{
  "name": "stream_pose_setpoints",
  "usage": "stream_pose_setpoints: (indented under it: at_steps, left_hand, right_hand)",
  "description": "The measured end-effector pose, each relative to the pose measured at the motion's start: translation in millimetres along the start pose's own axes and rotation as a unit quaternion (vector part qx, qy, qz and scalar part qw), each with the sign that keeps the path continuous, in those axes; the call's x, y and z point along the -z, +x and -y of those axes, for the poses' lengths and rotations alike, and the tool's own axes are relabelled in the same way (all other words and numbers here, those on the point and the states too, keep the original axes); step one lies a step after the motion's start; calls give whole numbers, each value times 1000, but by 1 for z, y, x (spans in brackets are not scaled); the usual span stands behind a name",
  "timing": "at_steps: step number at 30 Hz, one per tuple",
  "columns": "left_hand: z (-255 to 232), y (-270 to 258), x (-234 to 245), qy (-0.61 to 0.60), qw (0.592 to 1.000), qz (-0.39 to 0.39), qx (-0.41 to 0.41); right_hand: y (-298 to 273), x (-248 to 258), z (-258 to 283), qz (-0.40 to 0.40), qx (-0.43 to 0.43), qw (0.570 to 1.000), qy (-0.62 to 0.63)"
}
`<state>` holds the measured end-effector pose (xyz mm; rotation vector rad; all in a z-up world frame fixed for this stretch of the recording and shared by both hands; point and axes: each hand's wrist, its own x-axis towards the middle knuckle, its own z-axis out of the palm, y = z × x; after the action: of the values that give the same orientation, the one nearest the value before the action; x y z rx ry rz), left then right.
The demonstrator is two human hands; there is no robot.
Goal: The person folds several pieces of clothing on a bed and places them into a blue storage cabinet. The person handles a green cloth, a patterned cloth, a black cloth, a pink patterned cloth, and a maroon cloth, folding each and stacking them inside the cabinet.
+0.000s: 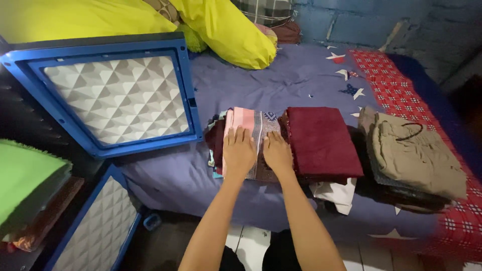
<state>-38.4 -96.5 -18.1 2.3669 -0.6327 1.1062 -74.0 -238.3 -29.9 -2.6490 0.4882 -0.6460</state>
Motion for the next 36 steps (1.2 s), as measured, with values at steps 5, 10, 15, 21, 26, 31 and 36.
stream_pose_setpoints:
  at_steps: [5, 10, 15, 21, 26, 31, 36]
  left_hand:
    - [-1, -2, -1, 12, 999, -7, 31]
    - [-2, -1, 2, 25, 999, -11, 26]
    - [12, -1, -7, 37, 999, -7, 5]
    - [24, -7, -27, 72, 997, -33, 14]
    - [-3, 16, 27, 81, 989, 119, 44]
    - [6, 12, 15, 7, 998, 60, 2]
    - [30, -9, -46, 55, 998, 13, 35]
  right_hand:
    - [-3, 15, -6, -43, 10, 999, 3]
    - [-10, 53, 25, -75, 15, 993, 93]
    - [-18, 26, 19, 14, 84, 996, 18]
    - [-8, 33, 11, 113, -37, 992, -32]
    - [-12, 36, 24, -53, 38, 994, -86]
    - [-5, 22, 27, -47, 126, 990, 30]
    - [-2, 39, 39, 135, -18, 989, -48]
